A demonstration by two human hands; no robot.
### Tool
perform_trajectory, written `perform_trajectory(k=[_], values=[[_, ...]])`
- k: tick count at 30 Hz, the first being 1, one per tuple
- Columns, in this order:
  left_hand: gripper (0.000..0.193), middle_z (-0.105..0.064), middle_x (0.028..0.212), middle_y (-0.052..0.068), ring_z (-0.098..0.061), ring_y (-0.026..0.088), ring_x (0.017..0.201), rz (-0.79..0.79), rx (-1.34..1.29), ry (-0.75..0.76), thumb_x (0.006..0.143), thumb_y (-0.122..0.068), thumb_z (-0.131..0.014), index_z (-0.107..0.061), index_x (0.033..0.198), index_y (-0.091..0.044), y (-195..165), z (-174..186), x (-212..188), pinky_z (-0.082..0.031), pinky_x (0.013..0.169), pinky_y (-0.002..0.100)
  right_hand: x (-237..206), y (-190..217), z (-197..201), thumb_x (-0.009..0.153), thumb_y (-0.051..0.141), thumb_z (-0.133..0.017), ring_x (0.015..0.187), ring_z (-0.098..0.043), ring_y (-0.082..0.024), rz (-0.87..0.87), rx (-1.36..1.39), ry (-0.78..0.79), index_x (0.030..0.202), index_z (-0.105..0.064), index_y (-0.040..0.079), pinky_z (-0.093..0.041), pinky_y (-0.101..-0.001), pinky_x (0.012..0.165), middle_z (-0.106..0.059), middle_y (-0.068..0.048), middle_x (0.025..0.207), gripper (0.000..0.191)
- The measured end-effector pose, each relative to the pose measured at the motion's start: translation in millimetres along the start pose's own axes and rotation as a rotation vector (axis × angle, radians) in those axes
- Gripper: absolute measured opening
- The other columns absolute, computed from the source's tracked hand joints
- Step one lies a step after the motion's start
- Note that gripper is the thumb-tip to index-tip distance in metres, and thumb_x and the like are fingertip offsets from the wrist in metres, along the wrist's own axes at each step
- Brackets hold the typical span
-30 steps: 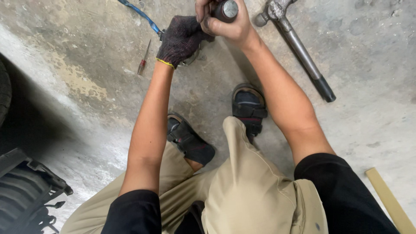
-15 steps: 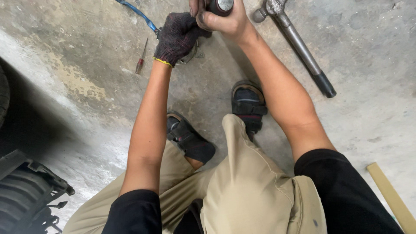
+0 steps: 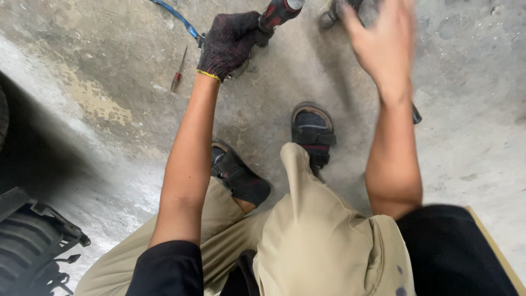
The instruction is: The person uses a hammer and a screwdriver to repeatedly strike and pry at a circular metal component on the floor. They reposition the component several times and continue striking it with the hammer.
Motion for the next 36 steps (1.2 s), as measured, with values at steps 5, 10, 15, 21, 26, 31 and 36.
perform_trajectory(k=[5,10,15,21,26,31,36], values=[[0.011,-0.076,0.087,0.011,-0.076,0.026,0.082,0.002,0.059,0.026,0.095,-0.004,-0.068,-0.075,0.101,-0.008,-0.6,1.4,2.8,-0.057,0.073,0.036,-82.6,-60.8,-28.3,0.112,0.037,-0.073,0.121,-0.062,-0.042,-0.389,-0.628,0.421,0.13,-0.054,-0.001,-0.053,-0.055,0.093,-0.058,-0.023,0.138,0.046],[0.01,-0.076,0.088,0.01,-0.077,0.023,0.081,-0.015,-0.05,0.045,0.092,-0.004,-0.067,-0.073,0.1,-0.006,-1.0,-0.7,2.2,-0.058,0.075,0.034,-89.9,-63.3,-8.9,0.104,0.021,-0.071,0.085,-0.068,-0.037,-0.175,-0.49,0.185,0.128,-0.059,0.005,-0.053,-0.0503,0.072,-0.068,-0.016,0.107,0.031],[0.014,-0.077,0.09,0.009,-0.077,0.022,0.082,0.011,-0.007,0.041,0.093,-0.003,-0.063,-0.073,0.101,-0.007,2.3,1.0,-0.6,-0.059,0.075,0.034,-64.5,-9.1,54.7,0.112,0.017,-0.061,0.066,-0.056,-0.019,-0.338,0.352,0.262,0.112,-0.058,0.003,-0.046,-0.0371,0.062,-0.058,-0.004,0.079,0.014],[0.007,-0.074,0.088,0.013,-0.073,0.032,0.082,-0.087,0.098,0.001,0.095,-0.013,-0.073,-0.073,0.1,-0.007,2.5,2.3,1.2,-0.057,0.071,0.039,-55.4,104.0,134.1,0.107,0.019,-0.063,0.052,-0.051,-0.007,-0.437,0.431,0.324,0.105,-0.055,0.007,-0.041,-0.0271,0.047,-0.056,0.001,0.067,0.015],[0.008,-0.075,0.088,0.011,-0.075,0.028,0.08,-0.038,0.069,0.014,0.092,-0.012,-0.071,-0.075,0.099,-0.011,2.1,2.5,-0.2,-0.058,0.071,0.038,-39.3,122.6,121.2,0.106,0.017,-0.065,0.051,-0.049,-0.014,-0.38,0.099,0.447,0.102,-0.057,0.004,-0.04,-0.0321,0.047,-0.054,-0.005,0.063,0.016],[0.009,-0.075,0.089,0.012,-0.074,0.03,0.081,-0.052,0.061,0.031,0.092,-0.009,-0.073,-0.073,0.101,-0.01,-1.1,5.1,-6.2,-0.057,0.072,0.039,-42.5,112.3,131.1,0.105,0.019,-0.06,0.051,-0.05,-0.009,-0.47,0.388,0.339,0.105,-0.054,0.007,-0.04,-0.0282,0.044,-0.054,0.001,0.066,0.013],[0.009,-0.074,0.091,0.013,-0.074,0.031,0.083,-0.072,0.021,0.04,0.093,-0.01,-0.073,-0.073,0.102,-0.008,1.3,3.0,-7.0,-0.057,0.074,0.038,-46.6,102.4,116.4,0.108,0.019,-0.065,0.057,-0.051,-0.013,-0.336,0.251,0.437,0.103,-0.056,0.003,-0.041,-0.0315,0.05,-0.055,-0.003,0.068,0.019]])
Point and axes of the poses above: each hand's wrist, its own x-axis towards the middle knuckle, its own z-axis out of the back of the hand, y = z × x, the point moved 4 cm from there along x, towards the middle knuckle
